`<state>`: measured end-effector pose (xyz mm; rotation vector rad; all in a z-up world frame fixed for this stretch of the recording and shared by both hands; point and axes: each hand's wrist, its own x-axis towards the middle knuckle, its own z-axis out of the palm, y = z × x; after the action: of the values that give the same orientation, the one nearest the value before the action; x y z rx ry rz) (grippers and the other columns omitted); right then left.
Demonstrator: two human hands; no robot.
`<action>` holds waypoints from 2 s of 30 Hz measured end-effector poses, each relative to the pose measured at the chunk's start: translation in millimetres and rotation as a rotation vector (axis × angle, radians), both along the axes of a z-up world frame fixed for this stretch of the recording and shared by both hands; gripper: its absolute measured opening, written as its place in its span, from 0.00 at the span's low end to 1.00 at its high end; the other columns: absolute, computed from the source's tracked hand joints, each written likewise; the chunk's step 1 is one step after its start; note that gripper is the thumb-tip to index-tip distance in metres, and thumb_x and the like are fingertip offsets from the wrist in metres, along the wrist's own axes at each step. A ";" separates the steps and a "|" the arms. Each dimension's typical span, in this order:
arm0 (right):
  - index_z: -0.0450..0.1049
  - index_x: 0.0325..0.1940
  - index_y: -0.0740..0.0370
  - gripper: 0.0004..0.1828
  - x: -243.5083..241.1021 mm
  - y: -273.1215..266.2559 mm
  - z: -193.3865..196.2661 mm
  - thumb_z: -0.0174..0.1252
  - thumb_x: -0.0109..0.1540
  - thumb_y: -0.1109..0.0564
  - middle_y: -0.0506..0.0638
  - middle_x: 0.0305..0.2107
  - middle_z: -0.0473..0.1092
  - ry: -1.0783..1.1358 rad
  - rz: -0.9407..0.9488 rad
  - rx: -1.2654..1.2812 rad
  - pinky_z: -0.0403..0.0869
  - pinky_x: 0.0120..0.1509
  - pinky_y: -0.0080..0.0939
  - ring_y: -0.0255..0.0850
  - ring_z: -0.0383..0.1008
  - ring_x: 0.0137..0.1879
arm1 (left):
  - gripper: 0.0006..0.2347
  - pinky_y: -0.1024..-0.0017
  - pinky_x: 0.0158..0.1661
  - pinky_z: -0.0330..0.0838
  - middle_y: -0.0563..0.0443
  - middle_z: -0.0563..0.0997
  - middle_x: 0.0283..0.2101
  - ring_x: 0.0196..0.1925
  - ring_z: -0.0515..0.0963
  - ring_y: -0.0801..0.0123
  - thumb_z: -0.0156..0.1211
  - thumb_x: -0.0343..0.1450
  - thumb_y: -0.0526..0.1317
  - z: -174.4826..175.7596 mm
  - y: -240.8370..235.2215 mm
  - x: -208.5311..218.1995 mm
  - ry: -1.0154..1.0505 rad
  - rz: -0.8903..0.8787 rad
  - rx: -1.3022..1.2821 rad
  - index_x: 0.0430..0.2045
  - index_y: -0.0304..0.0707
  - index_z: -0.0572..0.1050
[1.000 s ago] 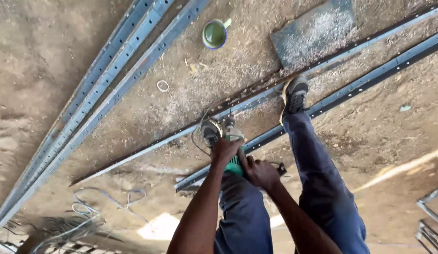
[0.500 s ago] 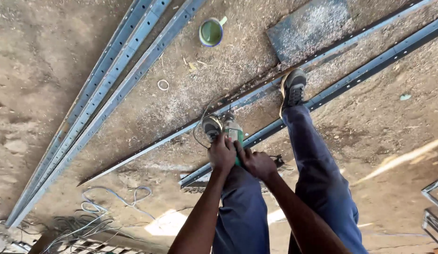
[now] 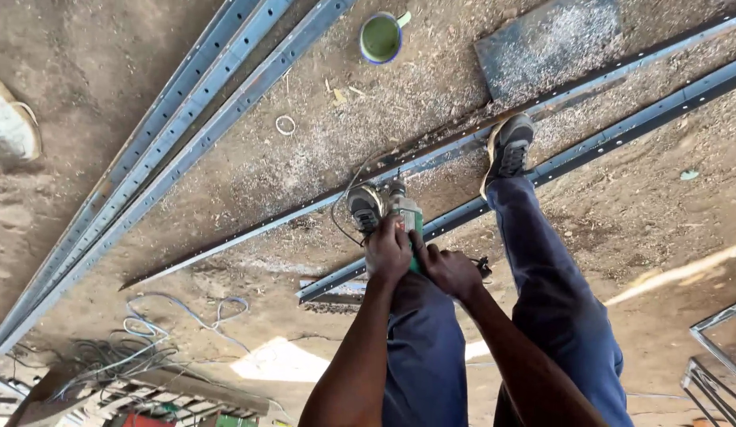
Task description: Using a power drill to create a series of holes in long metal bars on the ground.
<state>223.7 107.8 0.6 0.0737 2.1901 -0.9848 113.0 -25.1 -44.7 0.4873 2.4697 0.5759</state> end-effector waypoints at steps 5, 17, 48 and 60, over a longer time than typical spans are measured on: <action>0.50 0.76 0.70 0.37 -10.1 8.8 7.1 0.43 0.62 0.58 0.60 0.36 0.68 0.064 0.025 0.007 0.80 0.32 0.61 0.62 0.82 0.32 | 0.08 0.52 0.34 0.80 0.52 0.83 0.28 0.29 0.85 0.49 0.50 0.71 0.40 12.2 16.8 -12.5 0.014 0.005 -0.046 0.38 0.57 0.77; 0.46 0.77 0.68 0.38 -14.3 13.4 16.2 0.42 0.63 0.55 0.60 0.34 0.68 0.022 0.012 -0.001 0.80 0.33 0.63 0.64 0.81 0.32 | 0.09 0.50 0.36 0.80 0.49 0.83 0.28 0.31 0.85 0.47 0.49 0.71 0.41 10.9 12.3 -5.9 -0.066 0.053 -0.085 0.38 0.59 0.77; 0.35 0.82 0.62 0.46 -11.7 12.8 0.7 0.44 0.62 0.54 0.59 0.33 0.70 0.029 0.018 0.049 0.80 0.36 0.61 0.62 0.82 0.33 | 0.08 0.53 0.44 0.81 0.60 0.86 0.42 0.43 0.86 0.57 0.51 0.67 0.37 -10.9 0.8 -2.5 -0.107 0.100 -0.060 0.31 0.57 0.77; 0.38 0.82 0.64 0.43 -25.6 24.7 9.9 0.42 0.63 0.56 0.62 0.31 0.71 0.049 0.039 0.067 0.80 0.39 0.62 0.63 0.82 0.34 | 0.09 0.50 0.45 0.81 0.56 0.86 0.43 0.44 0.85 0.53 0.49 0.69 0.35 -6.9 6.3 -8.2 -0.153 0.149 -0.051 0.33 0.55 0.77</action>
<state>198.0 132.6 10.5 0.0384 2.2609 -0.9001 104.8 -18.9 -51.5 0.2312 2.3804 0.5848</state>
